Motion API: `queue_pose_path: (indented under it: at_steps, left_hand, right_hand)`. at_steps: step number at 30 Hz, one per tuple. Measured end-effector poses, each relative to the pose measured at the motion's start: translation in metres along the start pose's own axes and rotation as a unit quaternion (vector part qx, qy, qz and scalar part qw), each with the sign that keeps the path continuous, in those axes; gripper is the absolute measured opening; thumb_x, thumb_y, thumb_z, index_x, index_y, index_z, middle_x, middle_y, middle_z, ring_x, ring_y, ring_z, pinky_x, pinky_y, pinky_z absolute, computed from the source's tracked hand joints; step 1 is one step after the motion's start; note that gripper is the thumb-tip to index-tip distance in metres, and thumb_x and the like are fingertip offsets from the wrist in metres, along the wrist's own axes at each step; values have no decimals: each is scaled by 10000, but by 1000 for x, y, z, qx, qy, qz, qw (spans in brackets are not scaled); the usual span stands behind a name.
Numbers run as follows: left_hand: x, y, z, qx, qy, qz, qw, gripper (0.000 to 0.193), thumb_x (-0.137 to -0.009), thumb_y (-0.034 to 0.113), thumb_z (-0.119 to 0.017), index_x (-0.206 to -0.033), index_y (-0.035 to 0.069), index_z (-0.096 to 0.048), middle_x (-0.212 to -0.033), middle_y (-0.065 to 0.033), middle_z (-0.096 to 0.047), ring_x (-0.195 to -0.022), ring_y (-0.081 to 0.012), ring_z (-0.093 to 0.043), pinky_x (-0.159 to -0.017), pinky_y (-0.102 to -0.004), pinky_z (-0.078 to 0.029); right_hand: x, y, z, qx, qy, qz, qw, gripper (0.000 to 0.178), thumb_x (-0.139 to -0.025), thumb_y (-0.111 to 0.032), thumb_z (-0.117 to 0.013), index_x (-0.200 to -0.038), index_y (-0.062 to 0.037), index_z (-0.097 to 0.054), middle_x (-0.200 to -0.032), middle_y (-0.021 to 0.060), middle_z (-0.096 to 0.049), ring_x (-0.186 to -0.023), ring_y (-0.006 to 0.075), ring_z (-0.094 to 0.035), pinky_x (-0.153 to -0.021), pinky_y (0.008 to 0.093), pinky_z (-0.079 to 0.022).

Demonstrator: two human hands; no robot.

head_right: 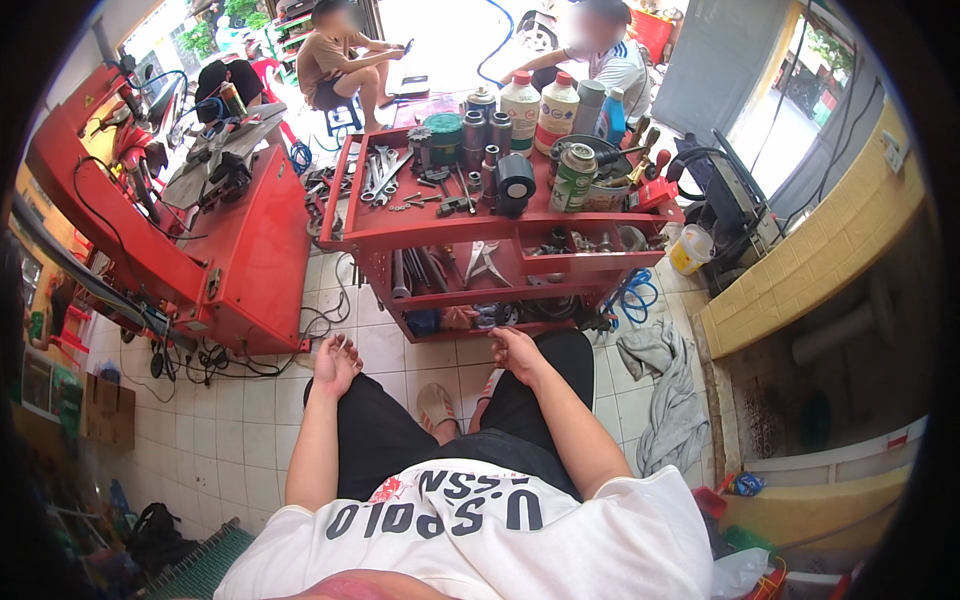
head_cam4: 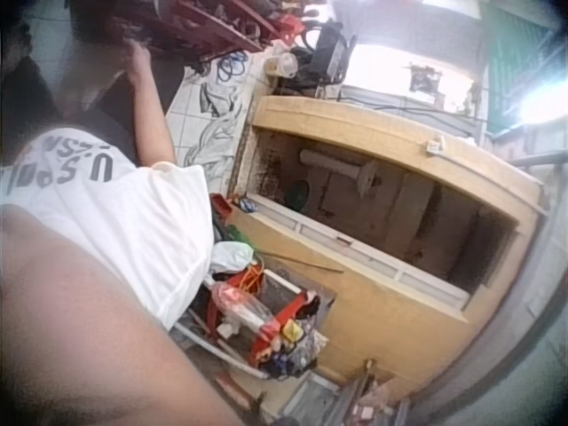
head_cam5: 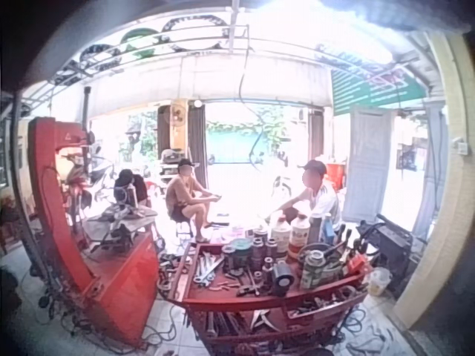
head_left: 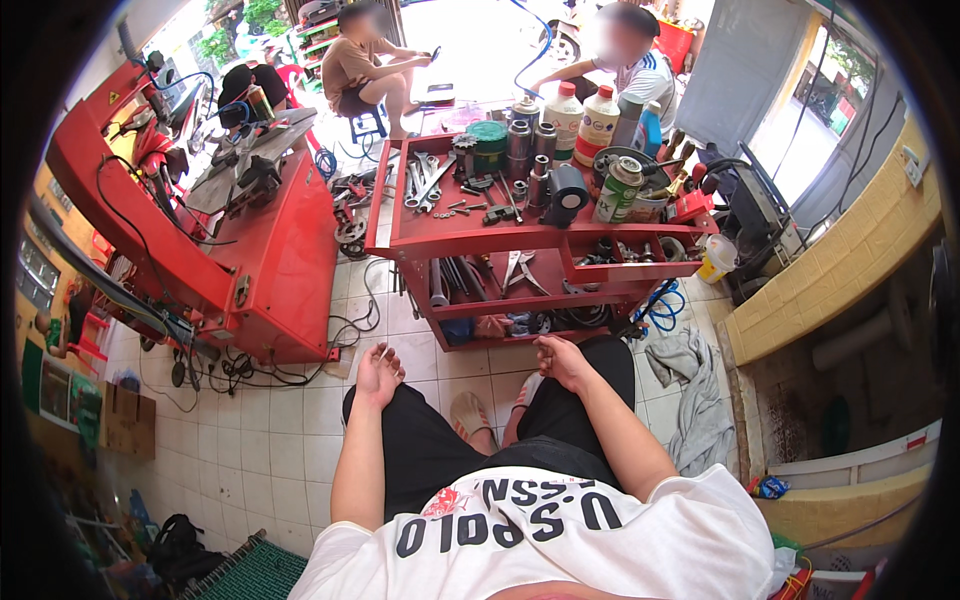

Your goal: The person sits at a red tool cart and assembles small mechanical components by hand. They pick up a metal housing, insert a cylindrical part, and fit a small ring into place, then set the assembled unit down on the cart.

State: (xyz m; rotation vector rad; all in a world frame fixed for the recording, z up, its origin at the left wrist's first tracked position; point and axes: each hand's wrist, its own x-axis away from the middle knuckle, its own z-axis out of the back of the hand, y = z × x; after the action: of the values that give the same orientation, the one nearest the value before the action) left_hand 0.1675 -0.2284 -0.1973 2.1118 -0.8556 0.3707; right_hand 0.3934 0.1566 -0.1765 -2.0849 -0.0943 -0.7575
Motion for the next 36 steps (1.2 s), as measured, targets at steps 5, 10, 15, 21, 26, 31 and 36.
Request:
queue_pose_path:
  at_steps: [5,10,15,21,26,31,36]
  left_hand:
    - [0,0,0,-1,-3,0,1000,216,-1032,402,-572,-1097,202,-622,-1031,20,-606,-942,-149,-585,-875,-394,-470]
    - [2,0,-2,5,5,0,1000,206,-1022,373,-584,-1109,188,-614,-1011,21,-625,-906,-154,-594,-835,-390,-479]
    - [1,-1,-4,0,8,0,1000,212,-1018,379,-593,-1107,189,-613,-1013,20,-626,-910,-156,-593,-834,-392,-478]
    - [-3,0,4,15,-31,0,999,215,-1020,391,-598,-1104,193,-614,-1020,9,-633,-919,-166,-600,-827,-396,-488]
    - [-1,-4,-1,8,-26,12,1000,219,-1026,386,-586,-1113,186,-608,-1030,2,-631,-930,-176,-601,-837,-394,-491]
    - [3,-3,3,-1,11,7,1000,223,-1034,376,-571,-1127,175,-596,-1042,-9,-619,-943,-180,-595,-857,-394,-487]
    - [-5,4,-2,9,45,12,999,207,-1041,377,-541,-1112,187,-581,-1020,-6,-594,-928,-174,-581,-867,-403,-465]
  right_hand:
    - [-1,2,1,-4,0,0,1000,211,-1061,-329,-619,-1113,-131,-671,-829,-21,-614,-691,133,-568,-717,357,-479]
    - [-1,2,1,-7,-1,-3,1000,213,-1062,-328,-618,-1114,-128,-670,-830,-20,-616,-692,135,-572,-713,358,-481]
    - [-1,2,2,-5,2,-2,1000,210,-1065,-327,-615,-1114,-130,-670,-831,-20,-618,-689,135,-571,-707,358,-479]
    - [0,-1,-7,-9,-2,-8,1000,190,-1064,-315,-617,-1109,-138,-669,-829,-13,-618,-691,135,-578,-697,349,-481]
    - [5,4,-22,15,-25,-2,1000,213,-1063,-295,-624,-1131,-96,-660,-836,0,-617,-676,119,-574,-663,307,-484]
    - [-1,3,-30,45,-29,-3,999,255,-1060,-259,-632,-1168,-29,-659,-837,15,-622,-667,100,-570,-643,267,-489]
    - [-12,-3,-23,10,-19,-11,1000,243,-1061,-265,-634,-1147,-39,-664,-838,12,-621,-689,100,-559,-664,268,-488]
